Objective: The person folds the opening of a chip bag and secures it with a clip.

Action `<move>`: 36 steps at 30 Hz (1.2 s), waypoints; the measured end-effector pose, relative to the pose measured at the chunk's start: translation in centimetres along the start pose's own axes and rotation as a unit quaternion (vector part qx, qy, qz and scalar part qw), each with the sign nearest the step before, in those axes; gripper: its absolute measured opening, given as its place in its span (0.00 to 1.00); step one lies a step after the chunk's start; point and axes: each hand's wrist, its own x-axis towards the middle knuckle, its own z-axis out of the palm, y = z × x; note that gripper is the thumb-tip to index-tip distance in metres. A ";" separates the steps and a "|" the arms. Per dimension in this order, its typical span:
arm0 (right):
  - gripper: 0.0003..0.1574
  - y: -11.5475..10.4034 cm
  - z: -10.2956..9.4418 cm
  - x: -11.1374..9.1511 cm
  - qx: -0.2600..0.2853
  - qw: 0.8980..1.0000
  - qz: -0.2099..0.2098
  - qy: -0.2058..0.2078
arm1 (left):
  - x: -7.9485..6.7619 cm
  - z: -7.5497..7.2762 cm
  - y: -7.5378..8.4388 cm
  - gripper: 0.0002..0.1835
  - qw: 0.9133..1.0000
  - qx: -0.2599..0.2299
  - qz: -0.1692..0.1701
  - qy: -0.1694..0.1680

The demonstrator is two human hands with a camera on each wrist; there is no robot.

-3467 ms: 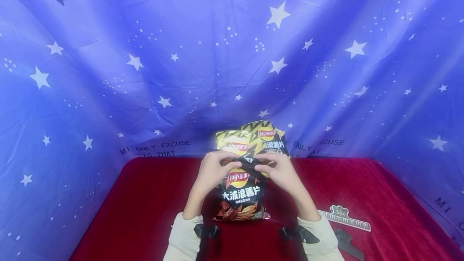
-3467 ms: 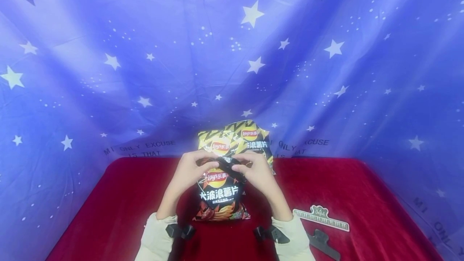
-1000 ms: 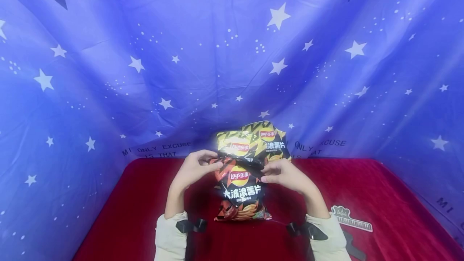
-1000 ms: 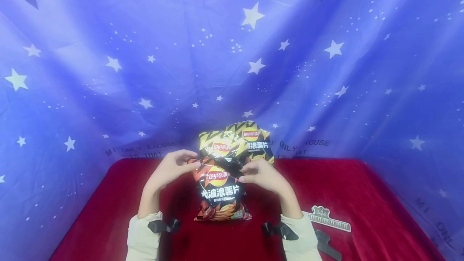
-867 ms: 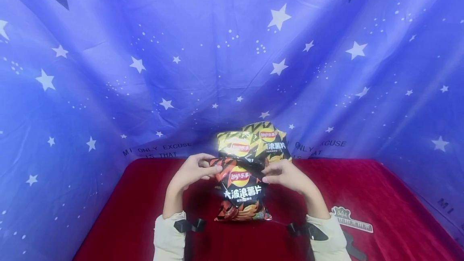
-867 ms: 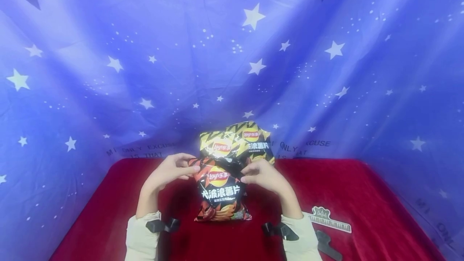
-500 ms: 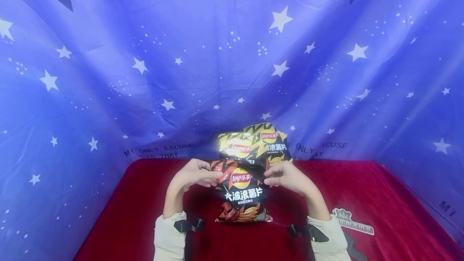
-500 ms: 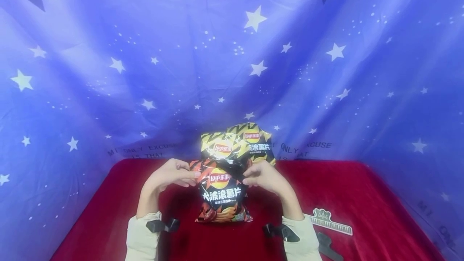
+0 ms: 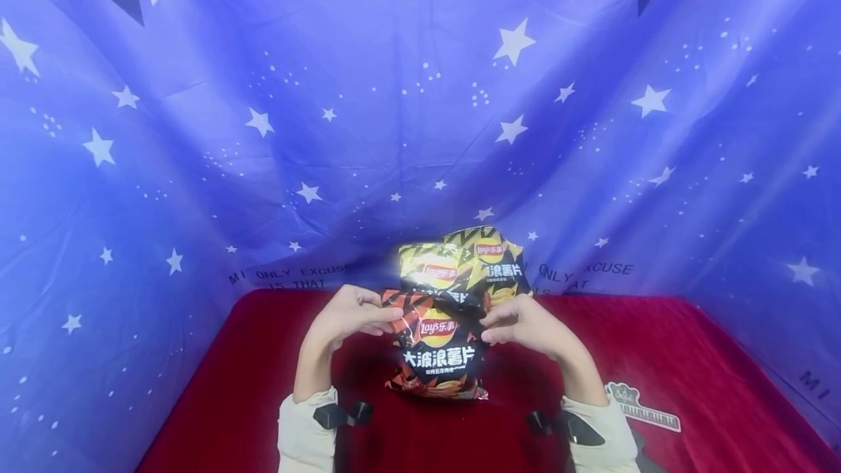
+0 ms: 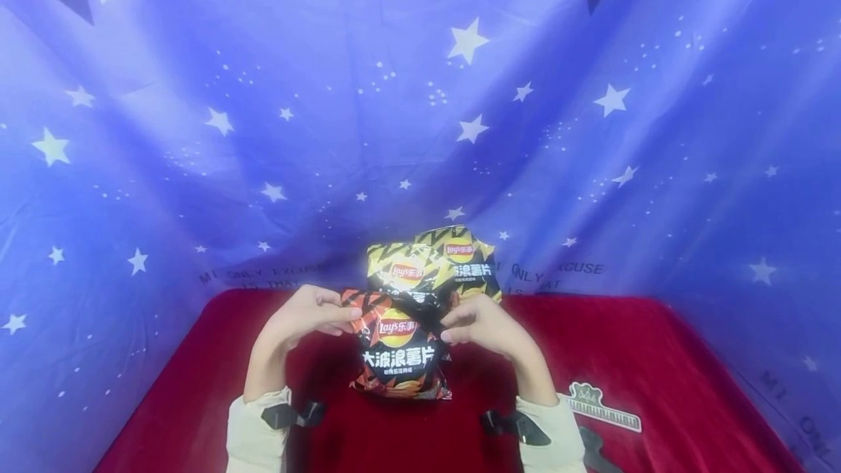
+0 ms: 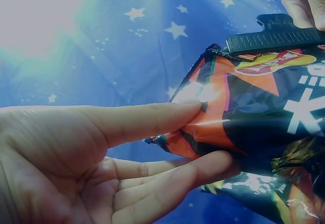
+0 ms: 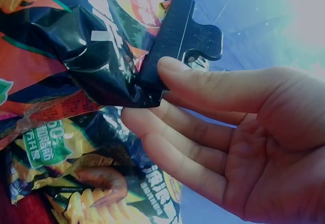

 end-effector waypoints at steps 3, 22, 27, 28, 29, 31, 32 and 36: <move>0.15 -0.7 0.1 -0.1 0.001 1.000 -0.003 0.010 | -0.7 -0.3 0.6 0.15 1.000 -0.001 0.014 0.016; 0.19 -7.6 1.6 3.6 0.008 0.987 -0.053 0.151 | -1.7 -3.0 3.4 0.19 0.964 -0.033 0.110 0.240; 0.19 -9.6 2.8 6.1 0.006 0.987 -0.069 0.142 | -1.7 -4.9 3.5 0.18 0.946 -0.040 0.120 0.298; 0.18 -9.9 3.1 6.6 0.004 0.987 -0.074 0.140 | -1.8 -5.4 3.4 0.18 0.943 -0.039 0.120 0.307; 0.18 -10.1 3.5 7.1 0.003 0.988 -0.077 0.137 | -2.0 -5.8 3.3 0.19 0.941 -0.044 0.118 0.315; 0.18 -10.4 4.3 8.1 0.010 0.988 -0.079 0.132 | -2.3 -6.6 3.0 0.20 0.935 -0.049 0.119 0.329; 0.18 -10.4 4.7 8.6 0.012 0.988 -0.080 0.131 | -2.4 -6.9 2.8 0.21 0.933 -0.049 0.115 0.337; 0.17 -10.4 6.5 10.7 0.022 0.989 -0.076 0.121 | -3.1 -8.3 1.9 0.23 0.927 -0.057 0.089 0.359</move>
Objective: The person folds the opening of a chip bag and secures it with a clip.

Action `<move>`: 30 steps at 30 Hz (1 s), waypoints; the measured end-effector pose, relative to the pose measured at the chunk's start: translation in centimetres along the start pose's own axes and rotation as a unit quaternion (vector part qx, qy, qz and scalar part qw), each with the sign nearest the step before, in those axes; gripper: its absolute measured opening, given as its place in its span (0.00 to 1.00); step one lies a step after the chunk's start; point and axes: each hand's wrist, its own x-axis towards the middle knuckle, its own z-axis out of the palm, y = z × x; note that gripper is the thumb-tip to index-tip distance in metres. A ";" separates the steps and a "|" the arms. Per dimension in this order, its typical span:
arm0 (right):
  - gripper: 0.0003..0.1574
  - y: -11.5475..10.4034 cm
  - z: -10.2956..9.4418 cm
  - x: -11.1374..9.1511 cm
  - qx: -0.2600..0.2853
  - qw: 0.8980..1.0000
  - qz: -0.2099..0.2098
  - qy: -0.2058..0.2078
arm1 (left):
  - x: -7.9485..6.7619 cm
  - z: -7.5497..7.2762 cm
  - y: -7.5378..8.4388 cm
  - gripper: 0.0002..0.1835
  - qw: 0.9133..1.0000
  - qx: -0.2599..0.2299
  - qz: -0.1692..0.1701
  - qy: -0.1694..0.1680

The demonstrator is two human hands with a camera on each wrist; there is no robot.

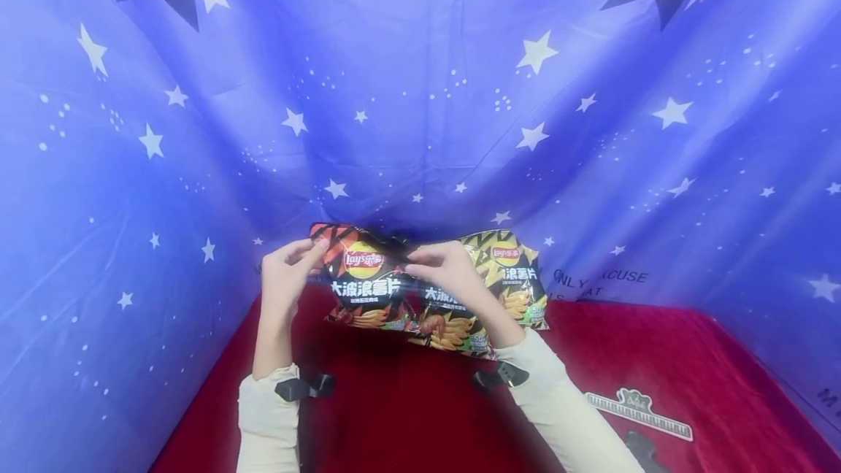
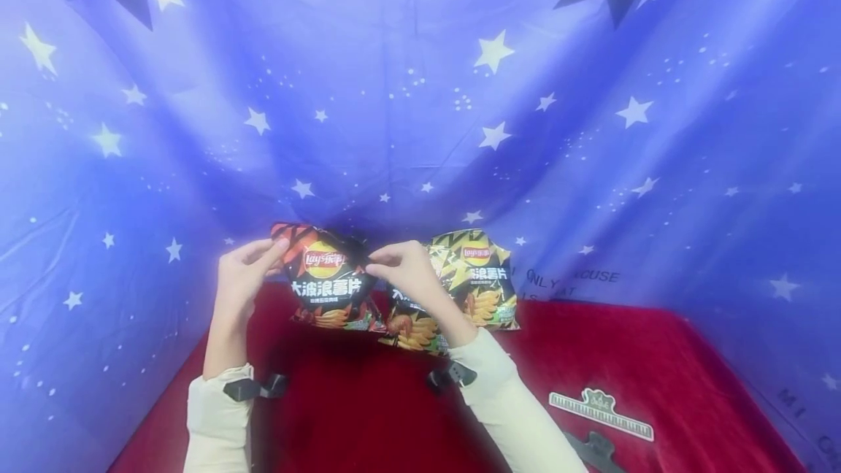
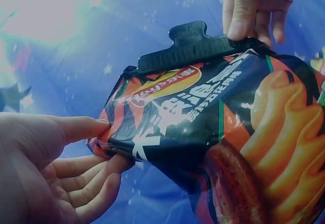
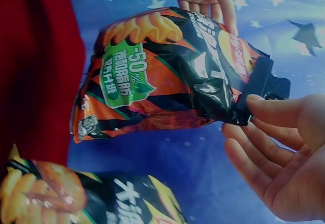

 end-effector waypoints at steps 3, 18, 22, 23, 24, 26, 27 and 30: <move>0.16 0.3 1.5 0.9 -0.005 1.000 0.008 -0.007 | 0.5 -1.0 -0.9 0.24 1.000 0.005 -0.018 0.007; 0.17 3.0 7.7 3.0 0.019 0.997 0.074 -0.016 | 2.7 -3.3 -4.4 0.25 0.998 0.017 -0.057 0.023; 0.15 3.1 8.1 3.5 0.005 0.998 0.070 0.008 | 3.7 -3.1 -5.1 0.25 0.998 0.020 -0.054 0.023; 0.15 3.2 8.2 3.7 -0.003 0.997 0.071 0.012 | 3.8 -3.1 -5.3 0.26 0.998 0.020 -0.056 0.023; 0.15 3.3 8.3 3.7 -0.005 0.997 0.074 0.012 | 4.0 -3.1 -5.4 0.26 0.998 0.021 -0.058 0.023; 0.15 3.5 8.5 3.8 -0.005 0.997 0.080 0.008 | 4.1 -3.1 -5.8 0.26 0.997 0.024 -0.065 0.026; 0.16 3.5 8.7 3.9 -0.005 0.996 0.084 0.005 | 4.1 -3.1 -5.9 0.25 0.997 0.026 -0.068 0.028; 0.16 3.8 9.0 3.8 0.012 0.996 0.092 -0.005 | 4.0 -3.2 -6.2 0.24 0.996 0.031 -0.072 0.038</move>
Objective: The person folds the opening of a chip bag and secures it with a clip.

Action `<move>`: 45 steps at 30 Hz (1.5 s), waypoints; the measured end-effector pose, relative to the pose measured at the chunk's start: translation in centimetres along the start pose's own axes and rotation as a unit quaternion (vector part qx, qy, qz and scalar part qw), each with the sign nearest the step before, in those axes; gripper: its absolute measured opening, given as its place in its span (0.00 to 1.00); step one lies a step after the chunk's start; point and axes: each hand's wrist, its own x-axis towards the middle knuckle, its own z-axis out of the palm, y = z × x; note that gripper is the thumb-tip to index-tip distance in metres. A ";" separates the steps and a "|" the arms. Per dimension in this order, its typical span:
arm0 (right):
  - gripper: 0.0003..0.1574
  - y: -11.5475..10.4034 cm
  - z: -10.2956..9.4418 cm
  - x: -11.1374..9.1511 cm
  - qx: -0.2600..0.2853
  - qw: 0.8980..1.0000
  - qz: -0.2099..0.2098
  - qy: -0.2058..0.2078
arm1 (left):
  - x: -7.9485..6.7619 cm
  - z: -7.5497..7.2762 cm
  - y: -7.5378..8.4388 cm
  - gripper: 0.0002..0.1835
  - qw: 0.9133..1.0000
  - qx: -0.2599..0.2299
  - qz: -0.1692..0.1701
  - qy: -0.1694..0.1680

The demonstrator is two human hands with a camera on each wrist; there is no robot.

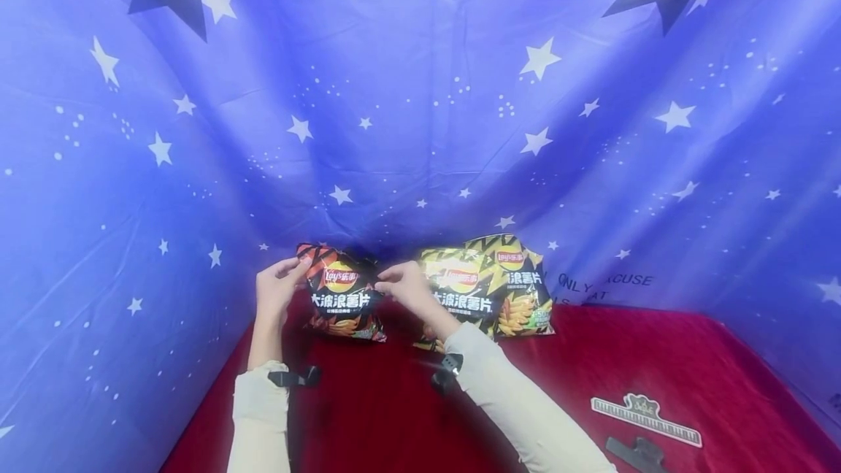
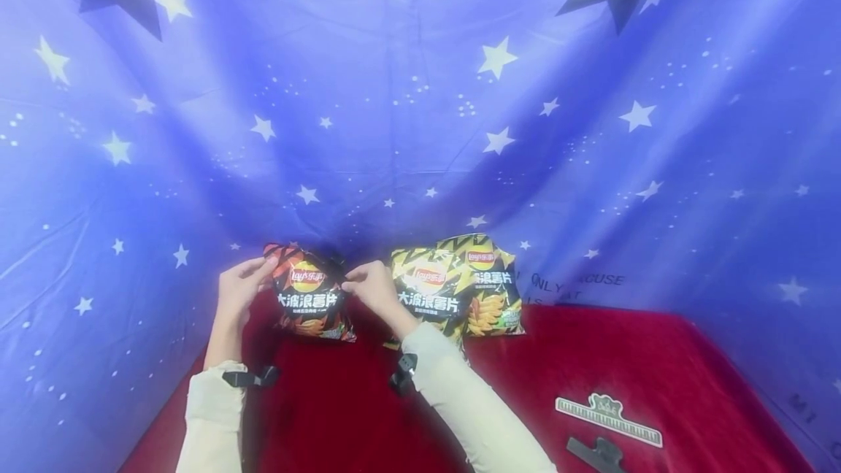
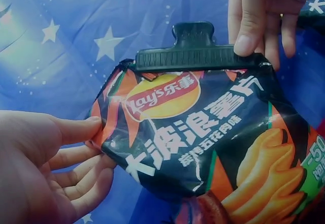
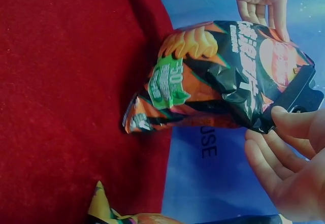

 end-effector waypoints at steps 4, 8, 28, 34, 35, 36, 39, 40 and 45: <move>0.16 0.4 0.4 -0.2 0.024 1.000 0.000 -0.010 | -0.2 -0.1 -0.2 0.25 1.000 0.005 -0.003 0.012; 0.16 0.9 0.8 -0.3 0.037 0.999 0.000 -0.015 | -0.4 -0.3 -0.3 0.26 1.000 0.017 -0.020 0.009; 0.33 3.0 2.4 -1.3 0.070 0.995 0.062 -0.027 | -1.5 0.7 -3.7 0.34 0.984 0.113 -0.081 -0.109; 0.35 2.6 2.8 -1.7 0.142 0.985 0.085 -0.045 | -2.0 0.9 -3.4 0.29 0.989 0.068 -0.088 -0.098; 0.34 2.6 2.8 -1.6 0.154 0.983 0.089 -0.047 | -2.2 0.8 -3.2 0.28 0.990 0.063 -0.086 -0.096; 0.34 2.5 2.9 -1.6 0.165 0.981 0.094 -0.050 | -2.4 0.7 -3.0 0.27 0.990 0.060 -0.085 -0.093; 0.34 2.5 3.2 -1.5 0.193 0.973 0.106 -0.065 | -2.8 0.2 -2.5 0.25 0.991 0.065 -0.084 -0.087; 0.34 2.6 3.3 -1.5 0.198 0.971 0.112 -0.070 | -2.9 0.1 -2.4 0.25 0.990 0.069 -0.084 -0.085; 0.35 2.9 3.5 -1.6 0.211 0.966 0.123 -0.086 | -3.1 -0.3 -2.4 0.27 0.988 0.098 -0.091 -0.080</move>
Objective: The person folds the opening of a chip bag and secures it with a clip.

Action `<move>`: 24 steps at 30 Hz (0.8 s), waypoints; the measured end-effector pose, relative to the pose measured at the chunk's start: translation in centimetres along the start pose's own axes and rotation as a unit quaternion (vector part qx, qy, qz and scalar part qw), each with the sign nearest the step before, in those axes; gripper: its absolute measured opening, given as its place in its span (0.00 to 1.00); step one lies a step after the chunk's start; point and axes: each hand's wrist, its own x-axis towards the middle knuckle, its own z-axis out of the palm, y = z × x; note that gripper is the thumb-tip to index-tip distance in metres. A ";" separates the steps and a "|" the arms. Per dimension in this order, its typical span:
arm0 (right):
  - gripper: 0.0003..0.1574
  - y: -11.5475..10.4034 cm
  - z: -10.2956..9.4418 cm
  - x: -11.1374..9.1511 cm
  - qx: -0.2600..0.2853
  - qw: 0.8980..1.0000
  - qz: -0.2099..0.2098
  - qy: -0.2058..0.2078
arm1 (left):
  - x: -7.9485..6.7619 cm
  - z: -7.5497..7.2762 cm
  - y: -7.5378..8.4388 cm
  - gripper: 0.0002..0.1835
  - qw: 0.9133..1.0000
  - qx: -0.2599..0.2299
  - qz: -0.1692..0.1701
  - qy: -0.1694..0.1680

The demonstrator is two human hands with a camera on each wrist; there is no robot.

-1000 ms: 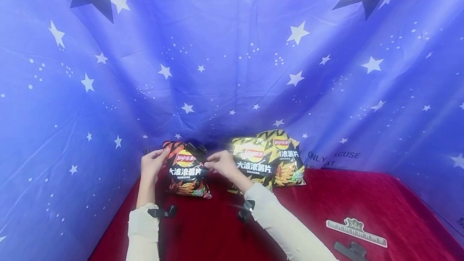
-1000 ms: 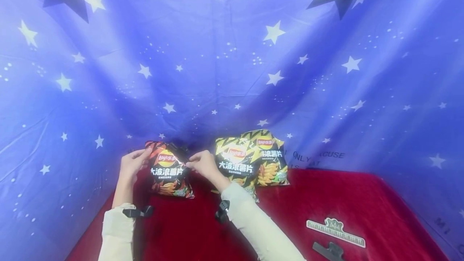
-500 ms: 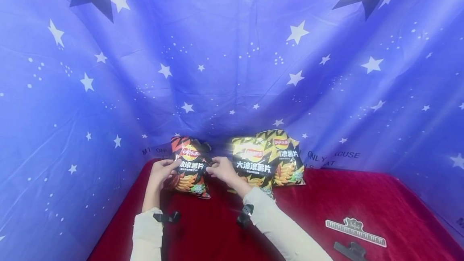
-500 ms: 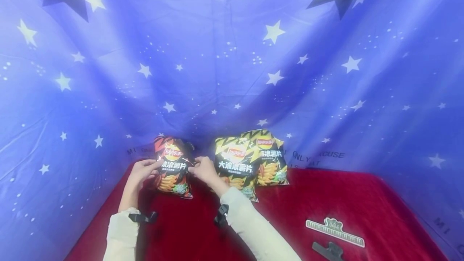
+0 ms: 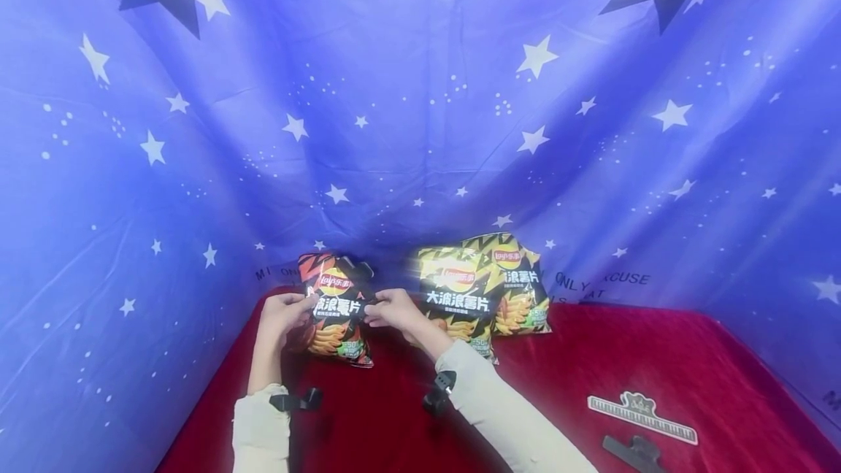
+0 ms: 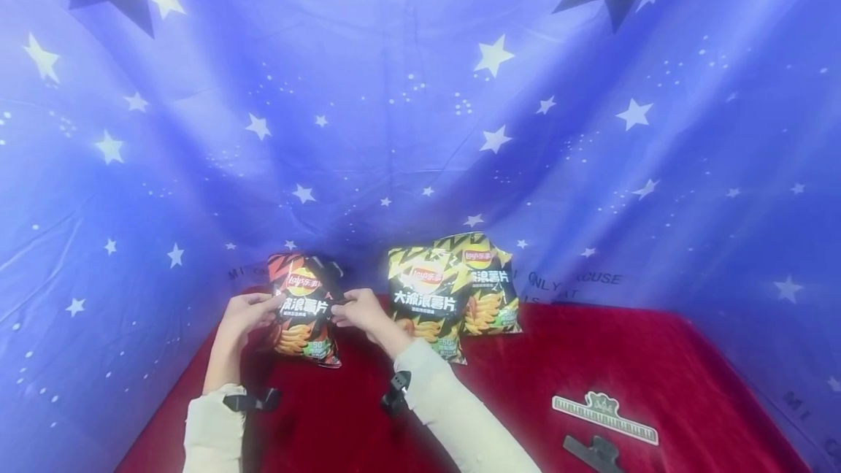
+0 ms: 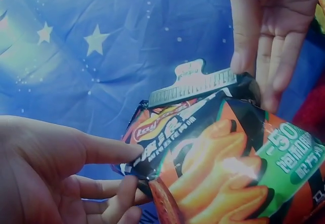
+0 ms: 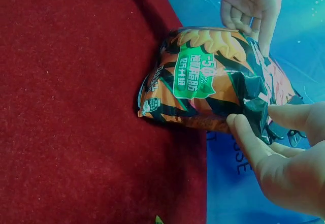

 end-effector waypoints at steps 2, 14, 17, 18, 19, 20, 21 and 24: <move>0.35 0.0 0.0 0.0 0.001 1.000 0.001 -0.001 | 0.0 0.0 -0.1 0.28 1.000 0.010 -0.001 0.002; 0.36 0.7 -0.4 0.0 -0.013 1.000 0.014 0.015 | 0.3 0.7 -0.7 0.24 0.998 -0.046 -0.047 -0.020; 0.38 0.9 -0.4 0.0 -0.010 1.000 0.021 0.018 | 0.2 0.8 -0.7 0.24 0.995 -0.075 -0.063 -0.034; 0.38 0.9 -0.4 0.0 -0.009 1.000 0.023 0.018 | 0.2 0.8 -0.7 0.25 0.994 -0.083 -0.066 -0.037; 0.39 0.9 -0.3 0.0 -0.010 0.999 0.025 0.018 | 0.2 0.8 -0.7 0.25 0.993 -0.089 -0.068 -0.039; 0.39 1.0 -0.3 -0.1 -0.011 0.999 0.026 0.018 | 0.2 0.8 -0.7 0.25 0.992 -0.096 -0.069 -0.042; 0.39 1.0 -0.3 -0.1 -0.013 0.999 0.026 0.017 | 0.2 0.8 -0.8 0.25 0.993 -0.092 -0.066 -0.041; 0.38 1.0 -0.4 -0.3 -0.019 0.999 0.024 0.016 | 0.3 0.7 -0.9 0.25 0.995 -0.072 -0.052 -0.036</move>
